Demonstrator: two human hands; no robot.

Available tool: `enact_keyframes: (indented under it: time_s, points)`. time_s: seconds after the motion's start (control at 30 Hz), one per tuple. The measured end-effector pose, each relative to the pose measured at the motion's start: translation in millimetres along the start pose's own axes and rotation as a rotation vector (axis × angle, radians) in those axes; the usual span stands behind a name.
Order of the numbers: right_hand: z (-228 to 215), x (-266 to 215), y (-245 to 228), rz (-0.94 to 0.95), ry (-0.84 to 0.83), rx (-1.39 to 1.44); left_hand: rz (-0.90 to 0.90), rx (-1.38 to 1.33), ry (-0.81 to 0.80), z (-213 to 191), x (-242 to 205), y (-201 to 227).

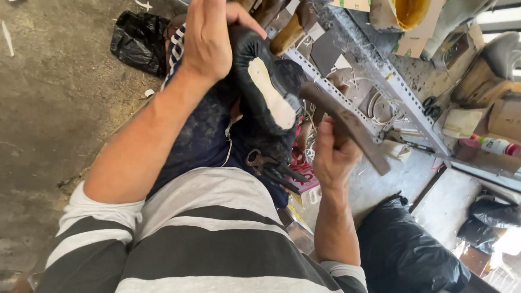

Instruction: Shaping a leather shoe upper over a last using pliers and a hammer in a workshop.

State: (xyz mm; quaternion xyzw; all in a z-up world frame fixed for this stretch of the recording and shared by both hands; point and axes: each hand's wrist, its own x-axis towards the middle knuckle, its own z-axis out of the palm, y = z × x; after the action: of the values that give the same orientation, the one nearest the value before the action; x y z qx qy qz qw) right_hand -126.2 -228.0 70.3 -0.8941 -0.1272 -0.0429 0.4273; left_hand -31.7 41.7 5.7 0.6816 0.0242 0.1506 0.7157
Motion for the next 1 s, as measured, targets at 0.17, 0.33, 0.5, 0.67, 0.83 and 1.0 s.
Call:
enact_keyframes:
  time_s: [0.17,0.33,0.5,0.67,0.83,1.0]
  points:
    - [-23,-24,19,0.190,0.194,0.083,-0.206,0.530,-0.822,57,40,106]
    - [-21,-53,36,0.374,0.277,0.076,0.039,0.571,-0.877,105,-38,-5]
    - [-26,-94,49,0.508,0.206,-0.189,-0.029,0.804,-0.939,73,-84,40]
    - [-31,-71,30,0.443,0.010,0.213,0.036,0.962,-0.670,85,-99,41]
    - [-48,-68,7,0.332,0.028,0.174,0.146,1.098,-0.584,84,-112,34]
    - [-46,-56,6,0.181,-0.073,0.023,0.188,1.139,-0.573,84,-118,33]
